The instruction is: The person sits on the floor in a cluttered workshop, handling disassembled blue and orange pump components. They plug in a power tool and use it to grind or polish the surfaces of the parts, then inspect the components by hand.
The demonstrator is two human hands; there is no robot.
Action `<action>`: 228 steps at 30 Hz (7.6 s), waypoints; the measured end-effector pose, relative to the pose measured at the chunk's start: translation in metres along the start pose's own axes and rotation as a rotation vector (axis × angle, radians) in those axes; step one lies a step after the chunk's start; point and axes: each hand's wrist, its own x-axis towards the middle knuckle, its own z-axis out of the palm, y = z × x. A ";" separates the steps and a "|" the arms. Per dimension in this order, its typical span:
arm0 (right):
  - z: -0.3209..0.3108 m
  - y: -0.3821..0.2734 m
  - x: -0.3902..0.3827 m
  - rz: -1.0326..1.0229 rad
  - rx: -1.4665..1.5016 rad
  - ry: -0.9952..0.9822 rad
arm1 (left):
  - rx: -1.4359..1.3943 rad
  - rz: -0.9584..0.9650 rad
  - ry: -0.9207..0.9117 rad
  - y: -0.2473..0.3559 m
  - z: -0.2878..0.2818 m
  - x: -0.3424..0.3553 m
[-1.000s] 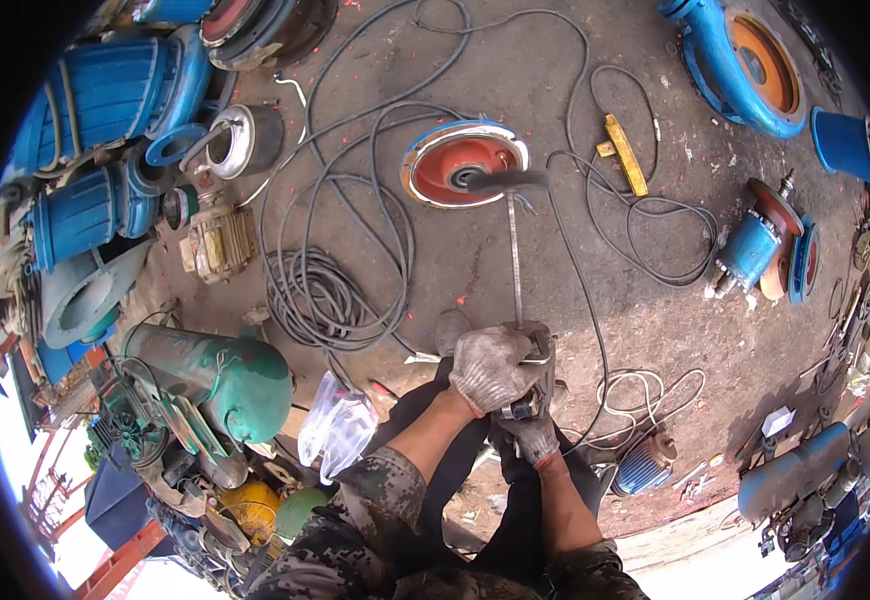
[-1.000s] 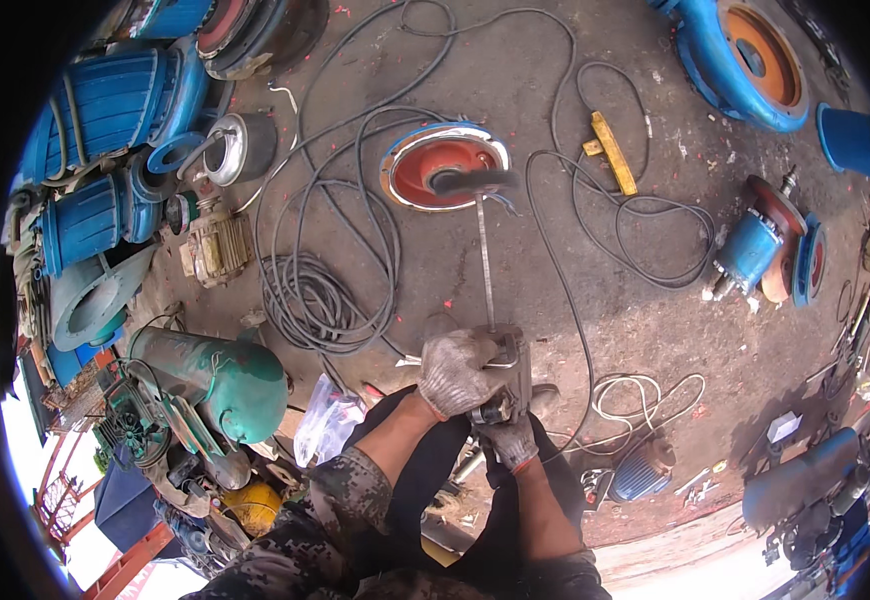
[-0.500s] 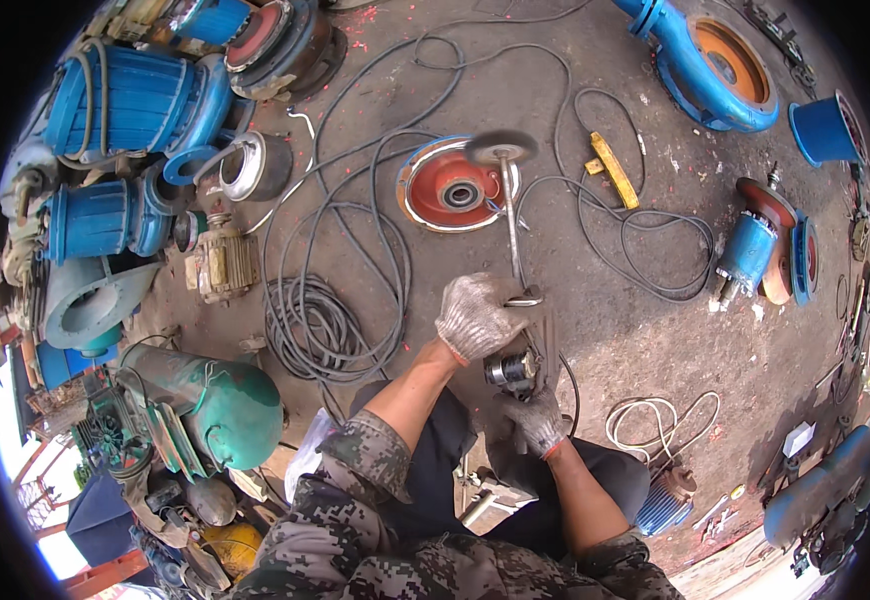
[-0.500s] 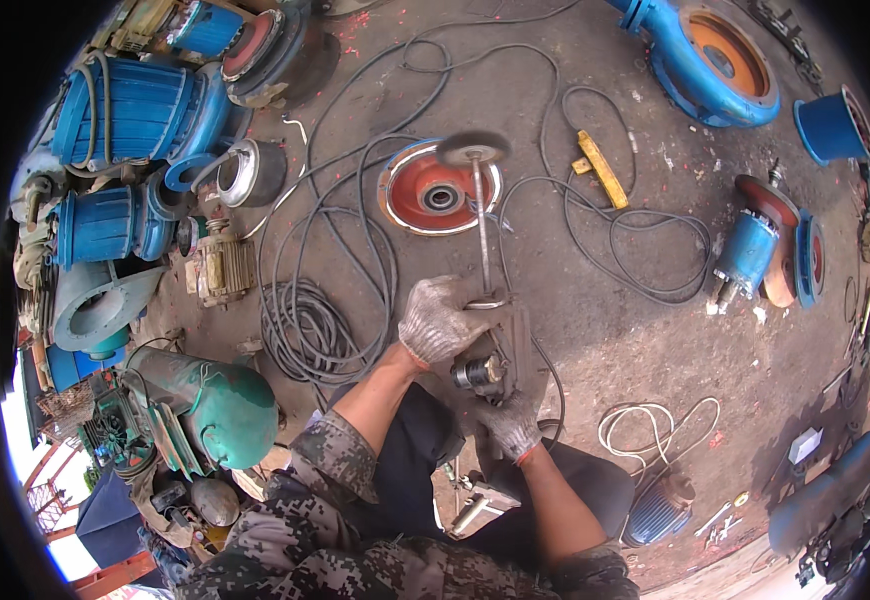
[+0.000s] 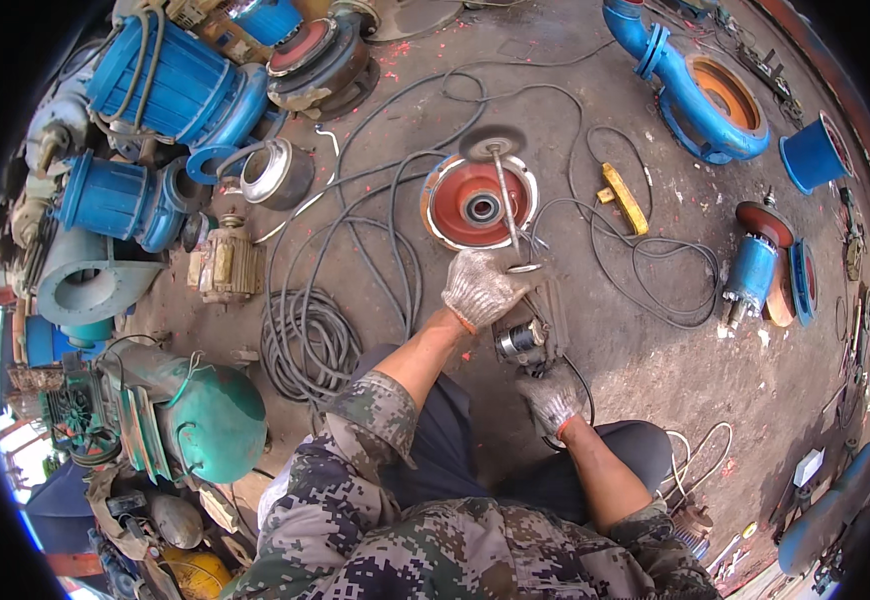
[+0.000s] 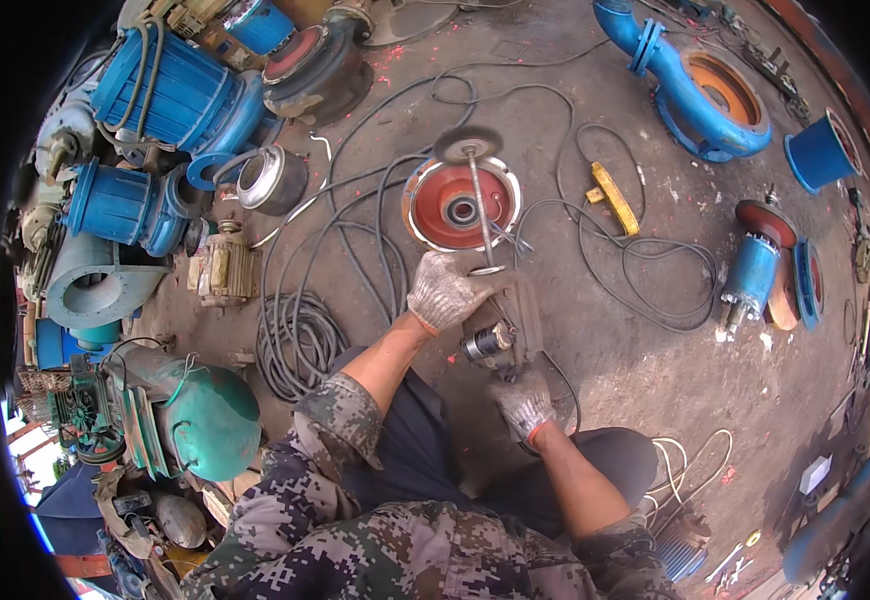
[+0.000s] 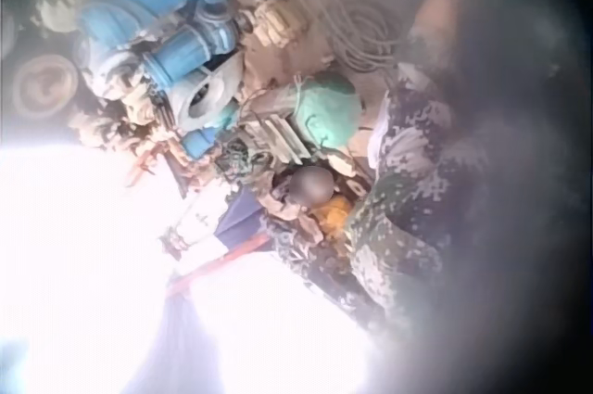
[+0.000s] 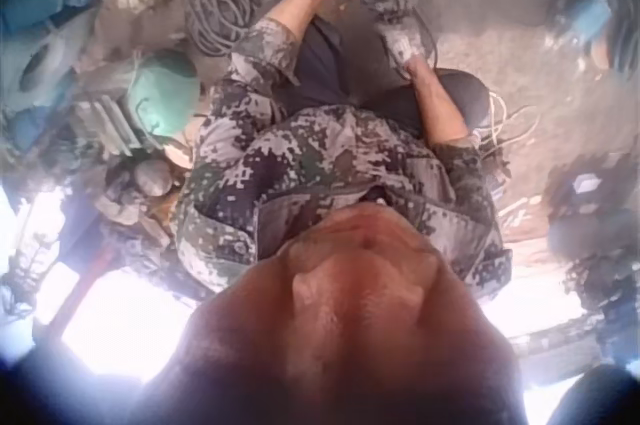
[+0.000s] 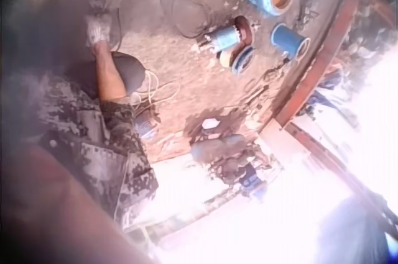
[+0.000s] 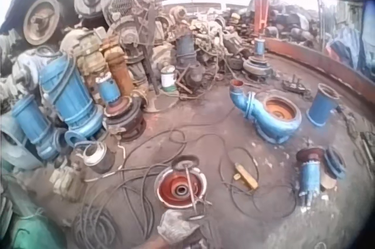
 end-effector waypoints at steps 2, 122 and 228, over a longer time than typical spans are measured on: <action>0.002 -0.008 -0.003 0.001 -0.072 0.021 | 0.091 0.176 0.005 -0.007 -0.009 -0.006; -0.045 -0.023 -0.029 0.154 -0.206 0.268 | 0.228 0.061 -0.181 -0.002 0.086 0.036; -0.089 0.027 -0.017 0.110 -0.257 -0.387 | 0.149 0.175 -0.359 0.026 0.077 -0.048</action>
